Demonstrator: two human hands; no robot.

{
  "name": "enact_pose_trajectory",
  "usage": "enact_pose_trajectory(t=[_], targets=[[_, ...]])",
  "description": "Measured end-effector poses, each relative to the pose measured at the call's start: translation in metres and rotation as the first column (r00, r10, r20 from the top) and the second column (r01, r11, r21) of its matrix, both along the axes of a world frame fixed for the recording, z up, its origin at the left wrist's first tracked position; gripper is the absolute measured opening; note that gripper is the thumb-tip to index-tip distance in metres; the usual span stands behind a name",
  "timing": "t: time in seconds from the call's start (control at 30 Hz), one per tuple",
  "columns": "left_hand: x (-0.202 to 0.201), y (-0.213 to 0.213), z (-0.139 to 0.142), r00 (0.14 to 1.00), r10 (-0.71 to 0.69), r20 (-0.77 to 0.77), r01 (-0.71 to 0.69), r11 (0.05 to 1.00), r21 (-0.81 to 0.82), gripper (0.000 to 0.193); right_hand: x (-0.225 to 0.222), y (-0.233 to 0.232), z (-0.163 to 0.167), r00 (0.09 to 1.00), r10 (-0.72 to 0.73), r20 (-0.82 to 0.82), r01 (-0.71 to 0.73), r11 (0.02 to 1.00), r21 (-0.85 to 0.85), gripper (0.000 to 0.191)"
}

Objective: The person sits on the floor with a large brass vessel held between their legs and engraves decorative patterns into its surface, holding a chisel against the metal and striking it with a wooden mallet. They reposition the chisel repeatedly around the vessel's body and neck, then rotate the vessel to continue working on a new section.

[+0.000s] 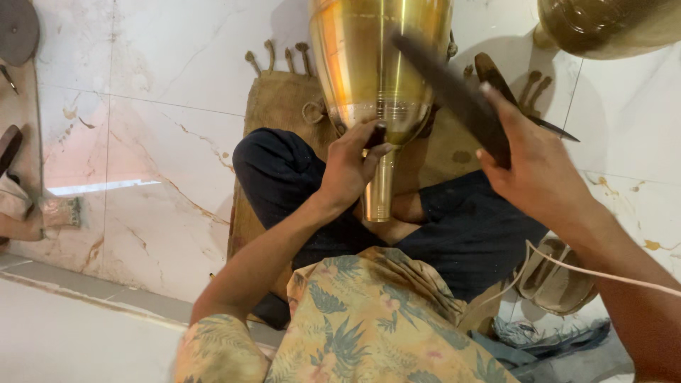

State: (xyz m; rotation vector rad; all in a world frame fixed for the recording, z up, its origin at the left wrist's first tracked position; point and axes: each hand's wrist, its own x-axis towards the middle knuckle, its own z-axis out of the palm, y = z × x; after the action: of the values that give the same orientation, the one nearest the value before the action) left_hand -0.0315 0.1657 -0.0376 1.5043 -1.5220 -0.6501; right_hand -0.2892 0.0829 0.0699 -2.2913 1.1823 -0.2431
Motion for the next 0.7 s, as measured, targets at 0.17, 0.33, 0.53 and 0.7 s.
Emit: enact_pose_trajectory(t=[0.17, 0.33, 0.53, 0.7], targets=[[-0.011, 0.013, -0.005, 0.977, 0.209, -0.043, -0.207, 0.977, 0.049, 0.024, 0.031, -0.014, 0.043, 0.764, 0.188, -0.617, -0.191, 0.980, 0.062, 0.076], [-0.022, 0.021, -0.014, 0.889, 0.338, -0.309, -0.326, 0.941, 0.092, 0.024, 0.060, -0.017, 0.071, 0.682, 0.242, -0.690, -0.449, 0.883, -0.135, 0.079], [-0.031, 0.022, -0.014, 0.904, 0.392, -0.173, -0.386, 0.920, 0.068, 0.024, 0.053, -0.013, 0.052, 0.683, 0.233, -0.693, -0.493, 0.846, -0.202, 0.080], [-0.032, 0.019, -0.009, 0.930, 0.316, -0.187, -0.321, 0.947, 0.004, 0.025, 0.035, -0.020, 0.029, 0.781, 0.155, -0.605, -0.354, 0.908, -0.224, 0.082]])
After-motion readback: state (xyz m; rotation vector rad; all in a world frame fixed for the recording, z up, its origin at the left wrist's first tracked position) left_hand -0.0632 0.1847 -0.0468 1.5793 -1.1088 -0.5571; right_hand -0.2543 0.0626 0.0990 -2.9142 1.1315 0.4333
